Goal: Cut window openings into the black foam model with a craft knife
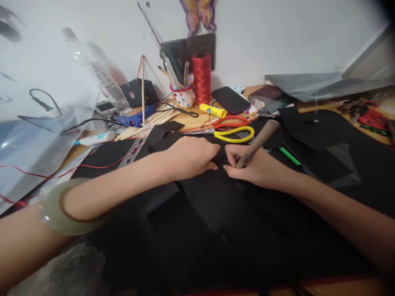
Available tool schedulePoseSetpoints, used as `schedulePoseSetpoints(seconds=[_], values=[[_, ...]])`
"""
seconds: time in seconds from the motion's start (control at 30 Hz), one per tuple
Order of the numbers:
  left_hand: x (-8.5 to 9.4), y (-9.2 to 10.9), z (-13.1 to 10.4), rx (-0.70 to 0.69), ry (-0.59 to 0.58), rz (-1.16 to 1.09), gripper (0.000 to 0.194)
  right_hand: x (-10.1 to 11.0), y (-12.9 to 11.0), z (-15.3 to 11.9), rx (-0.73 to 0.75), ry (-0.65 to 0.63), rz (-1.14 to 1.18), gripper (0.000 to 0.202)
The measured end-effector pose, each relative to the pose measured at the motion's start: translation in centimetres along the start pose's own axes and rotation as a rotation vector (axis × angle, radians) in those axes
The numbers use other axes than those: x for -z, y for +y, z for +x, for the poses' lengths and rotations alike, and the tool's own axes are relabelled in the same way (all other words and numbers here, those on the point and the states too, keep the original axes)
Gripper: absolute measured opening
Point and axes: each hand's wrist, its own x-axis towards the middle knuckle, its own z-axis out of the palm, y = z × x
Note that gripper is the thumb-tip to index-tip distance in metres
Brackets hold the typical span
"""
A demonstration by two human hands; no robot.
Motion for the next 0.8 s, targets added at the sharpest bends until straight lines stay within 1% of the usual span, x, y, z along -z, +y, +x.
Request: schedulePoseSetpoints(seconds=[0.07, 0.13, 0.17, 0.2, 0.27, 0.3, 0.33, 0.37, 0.43, 0.5, 0.6, 0.7, 0.8], values=[[0.7, 0.3, -0.3, 0.010, -0.082, 0.020, 0.018, 0.3, -0.2, 0.1, 0.013, -0.036, -0.012, 0.023], [1.3, 0.7, -0.7, 0.007, -0.153, -0.014, 0.017, 0.6, -0.4, 0.3, 0.032, -0.078, -0.031, 0.022], [1.5, 0.9, -1.0, 0.016, -0.175, -0.032, 0.017, 0.7, -0.5, 0.4, 0.043, -0.096, -0.040, 0.022], [1.5, 1.1, -1.3, 0.035, -0.169, -0.035, 0.017, 0.9, -0.5, 0.4, 0.054, -0.108, -0.046, 0.022], [1.1, 1.6, -2.1, 0.062, -0.075, 0.013, 0.015, 1.0, -0.4, 0.5, 0.076, -0.117, -0.041, 0.022], [0.7, 1.8, -2.5, 0.047, 0.007, 0.044, 0.016, 0.9, -0.2, 0.4, 0.084, -0.117, -0.027, 0.022], [0.2, 2.1, -2.9, -0.012, 0.081, 0.052, 0.018, 0.9, 0.0, 0.4, 0.089, -0.117, -0.007, 0.023], [-0.4, 2.3, -3.3, -0.104, 0.135, 0.020, 0.020, 0.8, 0.2, 0.4, 0.092, -0.114, 0.016, 0.023], [-1.7, 2.6, -4.0, -0.260, 0.212, -0.037, 0.027, 0.6, 0.6, 0.4, 0.089, -0.113, 0.063, 0.024], [-2.8, 2.8, -4.4, -0.315, 0.240, -0.044, 0.032, 0.5, 0.9, 0.4, 0.084, -0.109, 0.091, 0.025], [-4.0, 2.9, -4.7, -0.291, 0.248, -0.047, 0.036, 0.4, 1.1, 0.5, 0.083, -0.109, 0.106, 0.025], [-4.6, 2.9, -4.7, -0.263, 0.278, -0.078, 0.037, 0.4, 1.1, 0.6, 0.073, -0.117, 0.113, 0.025], [-4.7, 2.9, -4.6, -0.257, 0.283, -0.101, 0.037, 0.5, 1.1, 0.7, 0.050, -0.134, 0.127, 0.025]])
